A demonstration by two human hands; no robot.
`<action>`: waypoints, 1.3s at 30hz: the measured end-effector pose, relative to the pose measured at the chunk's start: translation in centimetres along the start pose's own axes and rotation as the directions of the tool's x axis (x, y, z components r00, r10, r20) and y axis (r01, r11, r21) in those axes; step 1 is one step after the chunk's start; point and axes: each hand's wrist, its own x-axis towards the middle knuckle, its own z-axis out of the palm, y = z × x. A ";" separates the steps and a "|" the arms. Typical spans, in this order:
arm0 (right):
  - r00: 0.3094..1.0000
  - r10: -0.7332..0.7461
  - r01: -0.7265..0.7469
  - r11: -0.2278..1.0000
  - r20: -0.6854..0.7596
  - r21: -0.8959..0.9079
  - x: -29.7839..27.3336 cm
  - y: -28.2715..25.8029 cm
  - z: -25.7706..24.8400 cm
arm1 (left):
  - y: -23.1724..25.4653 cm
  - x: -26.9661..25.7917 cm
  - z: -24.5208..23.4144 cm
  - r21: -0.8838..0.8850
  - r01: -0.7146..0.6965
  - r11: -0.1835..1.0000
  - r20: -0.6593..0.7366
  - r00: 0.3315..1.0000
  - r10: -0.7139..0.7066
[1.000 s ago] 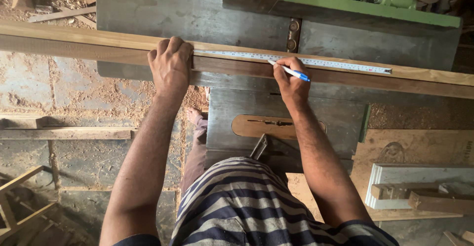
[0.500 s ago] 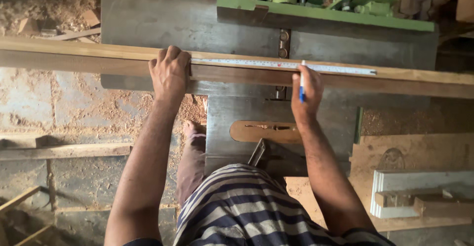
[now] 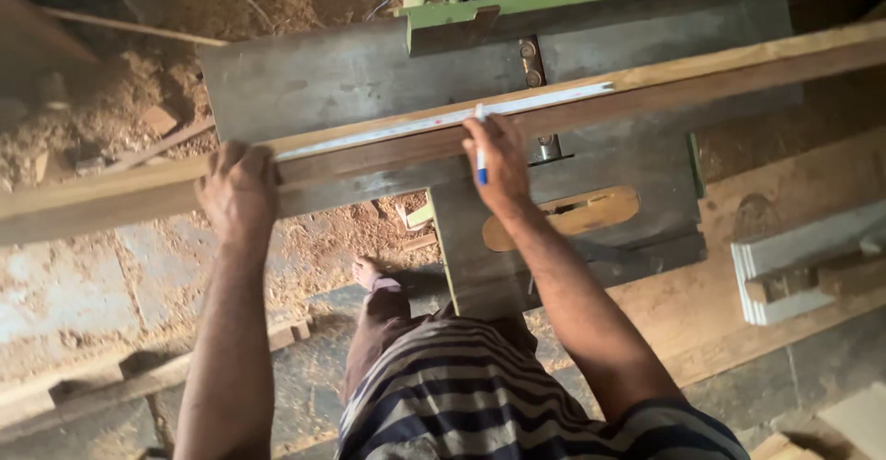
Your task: The person measures a wooden plank with a measuring tape and marks points along it using a pen.
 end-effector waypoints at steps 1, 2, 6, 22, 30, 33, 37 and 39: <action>1.000 -0.029 0.029 0.999 -0.007 -0.015 0.2 -1.1 0.7 | -1.2 -0.1 -0.5 -0.005 -0.016 1.000 0.003 1.000 0.016; 1.000 -0.017 0.016 1.000 -0.015 -0.024 0.4 -2.0 1.2 | -2.4 -0.2 -1.1 -0.003 -0.010 1.000 0.017 1.000 0.010; 0.996 -0.074 0.071 0.995 0.042 0.071 1.2 -4.6 2.8 | -6.5 -0.3 -1.6 0.021 -0.016 1.000 0.016 1.000 0.016; 0.921 -0.296 0.261 0.951 0.253 0.165 2.1 -11.0 7.5 | -13.3 -0.4 -3.6 0.025 -0.004 1.000 0.132 0.991 0.000; 0.937 -0.159 0.127 0.984 0.311 0.122 2.2 -10.9 6.4 | -12.0 0.9 -3.1 0.053 -0.037 0.998 0.142 0.989 0.029; 0.937 -0.134 0.101 0.988 0.324 0.114 2.0 -10.6 6.1 | -11.1 1.1 -2.6 0.087 -0.030 0.996 0.147 0.989 0.017; 0.928 -0.153 0.126 0.987 0.340 0.102 2.0 -10.5 5.8 | -10.6 0.9 -2.8 0.127 -0.055 0.990 0.124 0.991 0.039; 0.923 -0.149 0.123 0.988 0.355 0.097 2.0 -10.3 5.7 | -10.6 0.9 -3.0 0.131 -0.074 0.989 0.115 0.992 0.059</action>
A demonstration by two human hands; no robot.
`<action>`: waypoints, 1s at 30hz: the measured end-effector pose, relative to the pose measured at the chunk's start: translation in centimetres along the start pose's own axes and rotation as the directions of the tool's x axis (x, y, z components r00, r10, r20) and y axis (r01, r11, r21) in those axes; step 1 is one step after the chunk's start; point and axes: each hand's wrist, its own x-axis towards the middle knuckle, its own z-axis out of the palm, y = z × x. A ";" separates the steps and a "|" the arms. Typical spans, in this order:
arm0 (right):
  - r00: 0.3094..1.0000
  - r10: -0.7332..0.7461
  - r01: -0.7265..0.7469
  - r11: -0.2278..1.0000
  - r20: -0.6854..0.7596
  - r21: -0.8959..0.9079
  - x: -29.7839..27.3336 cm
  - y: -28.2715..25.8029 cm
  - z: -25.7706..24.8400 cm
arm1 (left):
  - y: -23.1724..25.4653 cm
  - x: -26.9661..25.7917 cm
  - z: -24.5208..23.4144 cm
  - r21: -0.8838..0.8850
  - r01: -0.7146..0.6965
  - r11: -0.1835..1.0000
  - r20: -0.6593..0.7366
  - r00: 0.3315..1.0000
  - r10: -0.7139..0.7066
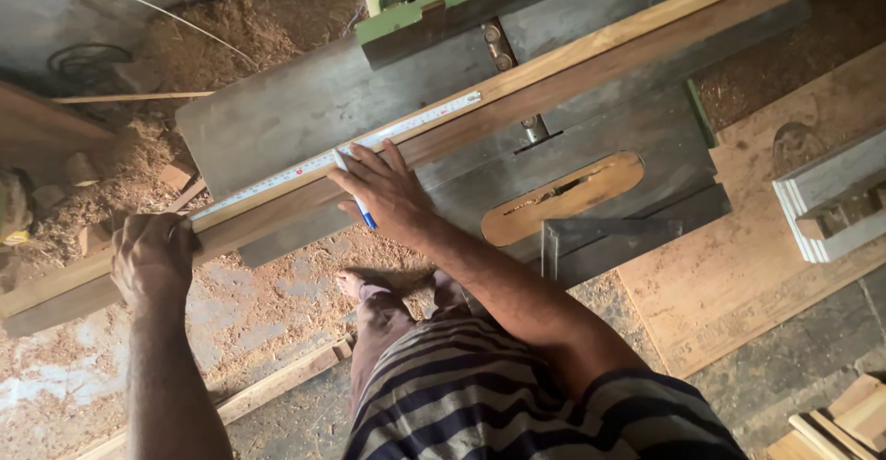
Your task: The person measures a wooden plank with a measuring tape and marks points along it using a pen.
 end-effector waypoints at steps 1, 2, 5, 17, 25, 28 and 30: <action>1.000 -0.003 0.003 1.000 0.015 -0.005 0.0 0.0 0.0 | 0.0 0.0 0.0 0.002 -0.004 1.000 0.004 1.000 0.004; 1.000 -0.002 0.002 1.000 0.016 -0.002 0.0 0.0 0.0 | 0.0 -0.2 -0.2 -0.029 0.028 0.999 0.032 0.999 -0.027; 0.999 -0.006 0.006 1.000 0.033 -0.011 0.3 0.1 -0.2 | -0.1 -0.1 -0.5 -0.059 0.053 0.997 0.066 0.997 -0.049; 0.999 0.007 -0.006 1.000 0.044 -0.010 0.2 0.2 2.4 | -1.1 0.4 -0.5 -0.047 0.047 0.998 0.096 0.994 -0.043; 1.000 -0.007 0.007 1.000 -0.001 0.027 0.0 0.6 2.8 | -0.2 0.8 -0.2 0.022 0.180 0.983 0.103 0.978 -0.181; 1.000 0.002 -0.002 1.000 0.008 0.019 0.0 0.4 2.6 | 0.0 0.3 -0.5 0.017 0.158 0.987 0.125 0.979 -0.159; 1.000 0.002 -0.002 1.000 0.005 0.022 0.2 0.4 2.5 | 0.2 0.2 -0.6 -0.004 0.184 0.983 0.131 0.975 -0.182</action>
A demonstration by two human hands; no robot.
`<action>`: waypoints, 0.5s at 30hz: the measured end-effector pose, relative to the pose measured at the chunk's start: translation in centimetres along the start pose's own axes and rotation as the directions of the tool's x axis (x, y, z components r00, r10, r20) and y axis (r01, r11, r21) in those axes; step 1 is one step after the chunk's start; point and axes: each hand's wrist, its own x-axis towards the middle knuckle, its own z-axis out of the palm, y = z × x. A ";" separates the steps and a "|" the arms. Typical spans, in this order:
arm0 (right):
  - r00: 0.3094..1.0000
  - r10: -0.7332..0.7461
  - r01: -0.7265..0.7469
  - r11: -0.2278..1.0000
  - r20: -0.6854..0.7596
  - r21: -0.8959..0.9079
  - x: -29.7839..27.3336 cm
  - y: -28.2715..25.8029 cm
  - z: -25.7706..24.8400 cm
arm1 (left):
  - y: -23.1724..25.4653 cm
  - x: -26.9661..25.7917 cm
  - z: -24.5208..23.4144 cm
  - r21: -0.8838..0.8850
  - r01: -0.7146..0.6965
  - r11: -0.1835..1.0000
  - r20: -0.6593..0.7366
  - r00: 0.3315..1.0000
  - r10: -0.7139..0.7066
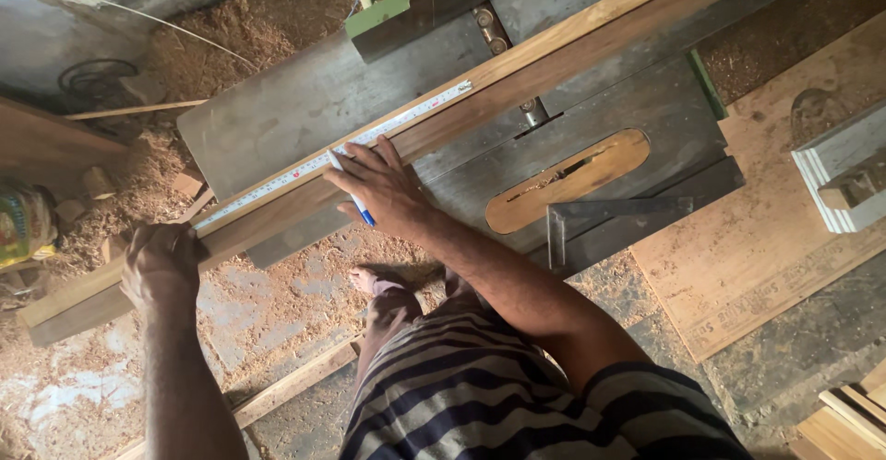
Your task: The person measures a wooden plank with a measuring tape and marks points along it using a pen.
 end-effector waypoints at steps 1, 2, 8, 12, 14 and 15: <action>1.000 -0.001 0.001 1.000 -0.002 0.004 0.1 -0.1 -0.1 | 0.1 0.0 0.0 0.000 0.000 1.000 0.000 1.000 0.000; 1.000 -0.002 0.002 1.000 -0.003 0.003 0.1 -0.1 -0.3 | 0.2 0.1 -0.1 0.007 0.008 1.000 0.001 1.000 -0.008; 0.999 -0.031 0.031 0.998 -0.007 0.053 0.0 -0.5 -1.6 | 1.3 -0.9 -0.8 -0.043 -0.091 0.995 -0.112 0.990 0.085; 0.996 -0.009 0.031 0.969 -0.092 0.246 0.1 0.8 -1.4 | 1.9 -1.4 -1.1 -0.110 -0.179 0.978 -0.182 0.971 0.157; 0.991 0.015 0.031 0.940 -0.131 0.340 0.0 1.2 -1.6 | 1.7 -1.1 -1.3 -0.120 -0.180 0.976 -0.187 0.970 0.156; 0.988 0.016 0.037 0.942 -0.155 0.332 -0.1 1.4 -2.1 | 1.7 -1.3 -1.3 -0.136 -0.157 0.978 -0.164 0.977 0.134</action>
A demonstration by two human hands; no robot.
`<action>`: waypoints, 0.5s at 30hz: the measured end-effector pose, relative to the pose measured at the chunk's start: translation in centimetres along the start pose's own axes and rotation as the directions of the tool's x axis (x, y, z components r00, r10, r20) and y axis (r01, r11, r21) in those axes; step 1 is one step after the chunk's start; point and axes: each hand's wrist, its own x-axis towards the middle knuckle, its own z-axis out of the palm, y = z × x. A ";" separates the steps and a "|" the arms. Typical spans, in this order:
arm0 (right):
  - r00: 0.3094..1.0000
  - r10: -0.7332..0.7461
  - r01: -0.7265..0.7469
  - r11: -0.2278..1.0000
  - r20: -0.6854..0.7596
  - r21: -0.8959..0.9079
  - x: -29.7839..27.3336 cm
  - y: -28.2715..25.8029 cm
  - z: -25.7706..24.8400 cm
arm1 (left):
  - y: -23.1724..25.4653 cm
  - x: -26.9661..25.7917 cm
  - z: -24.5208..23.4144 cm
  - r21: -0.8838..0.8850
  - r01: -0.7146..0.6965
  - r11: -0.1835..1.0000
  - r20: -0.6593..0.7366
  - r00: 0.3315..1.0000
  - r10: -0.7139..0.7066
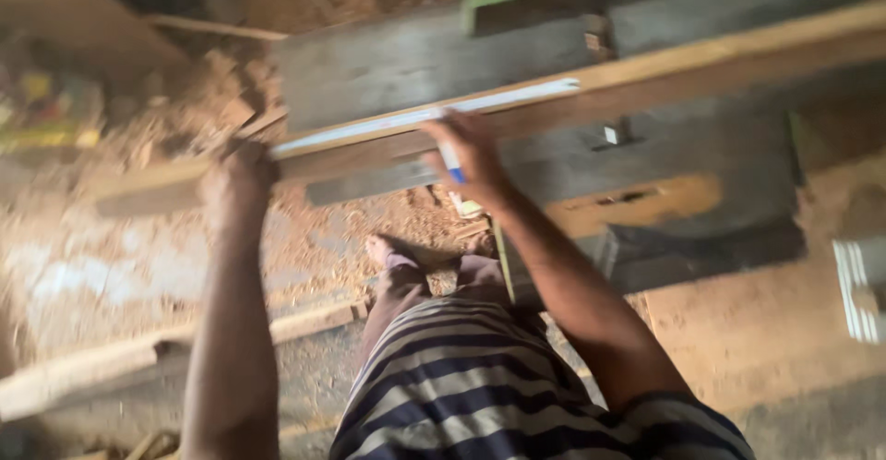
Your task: The person measures a wooden plank with a measuring tape and marks points along it using a pen.
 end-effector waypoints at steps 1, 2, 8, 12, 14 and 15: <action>1.000 -0.016 0.016 0.999 -0.007 0.033 0.0 -0.2 -0.4 | 0.2 0.2 0.2 -0.023 0.032 0.999 -0.004 0.999 -0.032; 0.999 -0.031 0.032 0.997 -0.015 0.066 -0.1 -0.4 -0.7 | 0.4 0.3 0.3 -0.045 0.063 0.997 -0.008 0.998 -0.063; 0.998 -0.039 0.038 0.999 -0.050 -0.024 0.2 -0.8 -1.8 | 0.8 1.0 1.6 0.123 0.148 0.981 0.029 0.988 -0.153; 0.992 0.060 -0.056 0.998 -0.109 0.037 0.5 -1.8 -1.7 | 0.2 0.9 2.9 0.121 0.149 0.981 0.020 0.988 -0.152; 0.983 0.104 -0.094 0.993 -0.152 0.072 0.8 -2.5 -1.2 | -0.2 1.1 3.4 0.139 0.147 0.979 0.020 0.988 -0.152; 0.964 0.176 -0.161 0.983 -0.200 0.087 1.0 -2.9 -0.7 | -0.2 1.1 3.5 0.143 0.148 0.979 0.047 0.987 -0.156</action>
